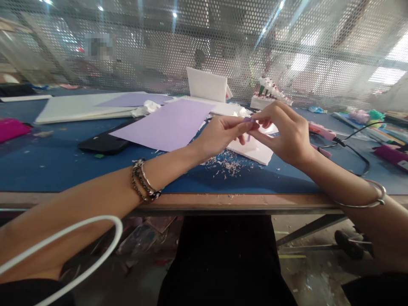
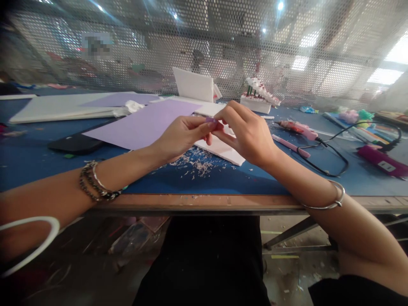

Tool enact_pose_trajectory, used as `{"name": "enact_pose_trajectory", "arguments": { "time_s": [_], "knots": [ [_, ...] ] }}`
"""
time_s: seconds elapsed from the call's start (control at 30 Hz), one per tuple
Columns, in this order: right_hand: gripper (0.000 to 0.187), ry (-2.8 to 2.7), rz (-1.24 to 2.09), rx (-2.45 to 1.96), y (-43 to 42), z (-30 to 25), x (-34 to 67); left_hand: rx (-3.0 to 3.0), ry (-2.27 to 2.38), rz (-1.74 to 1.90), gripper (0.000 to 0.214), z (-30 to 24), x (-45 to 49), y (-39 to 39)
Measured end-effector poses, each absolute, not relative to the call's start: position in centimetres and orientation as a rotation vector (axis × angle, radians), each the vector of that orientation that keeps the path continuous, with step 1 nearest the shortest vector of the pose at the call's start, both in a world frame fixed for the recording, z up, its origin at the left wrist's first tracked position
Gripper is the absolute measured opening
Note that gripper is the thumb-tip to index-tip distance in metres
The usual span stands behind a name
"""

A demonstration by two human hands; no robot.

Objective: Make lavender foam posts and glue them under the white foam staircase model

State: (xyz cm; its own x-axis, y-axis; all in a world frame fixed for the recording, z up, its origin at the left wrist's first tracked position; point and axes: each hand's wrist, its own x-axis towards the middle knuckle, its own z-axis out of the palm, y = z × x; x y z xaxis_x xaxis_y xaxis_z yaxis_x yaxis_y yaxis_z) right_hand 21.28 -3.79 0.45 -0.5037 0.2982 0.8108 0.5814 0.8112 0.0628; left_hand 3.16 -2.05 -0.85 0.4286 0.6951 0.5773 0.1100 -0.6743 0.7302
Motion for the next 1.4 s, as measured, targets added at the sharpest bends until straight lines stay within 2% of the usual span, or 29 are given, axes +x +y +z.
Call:
{"name": "enact_pose_trajectory", "arguments": {
  "time_s": [0.2, 0.57, 0.93, 1.17, 1.4],
  "knots": [
    [0.019, -2.149, -0.245, -0.608, -4.2, 1.0, 21.0, 2.224, 0.721, 1.151, 0.045, -0.4, 2.8, -2.3],
    [0.012, -2.074, 0.210, -0.696, -4.3, 1.4, 20.8, 2.256, 0.632, 1.102, 0.034, -0.3, 2.6, -2.6],
    [0.013, -1.948, 0.335, -0.661, -3.5, 0.9, 20.5, 2.094, 0.747, 1.430, 0.020, -0.3, 3.0, -2.8],
    [0.016, -1.898, 0.528, -0.629, -3.4, 0.6, 19.9, 1.900, 0.641, 1.412, 0.020, -0.7, 3.2, -2.4],
    [0.022, -2.002, 0.553, -0.599, -3.5, 0.9, 20.1, 1.734, 0.422, 1.330, 0.012, -0.5, 3.0, -2.1]
  ]
}}
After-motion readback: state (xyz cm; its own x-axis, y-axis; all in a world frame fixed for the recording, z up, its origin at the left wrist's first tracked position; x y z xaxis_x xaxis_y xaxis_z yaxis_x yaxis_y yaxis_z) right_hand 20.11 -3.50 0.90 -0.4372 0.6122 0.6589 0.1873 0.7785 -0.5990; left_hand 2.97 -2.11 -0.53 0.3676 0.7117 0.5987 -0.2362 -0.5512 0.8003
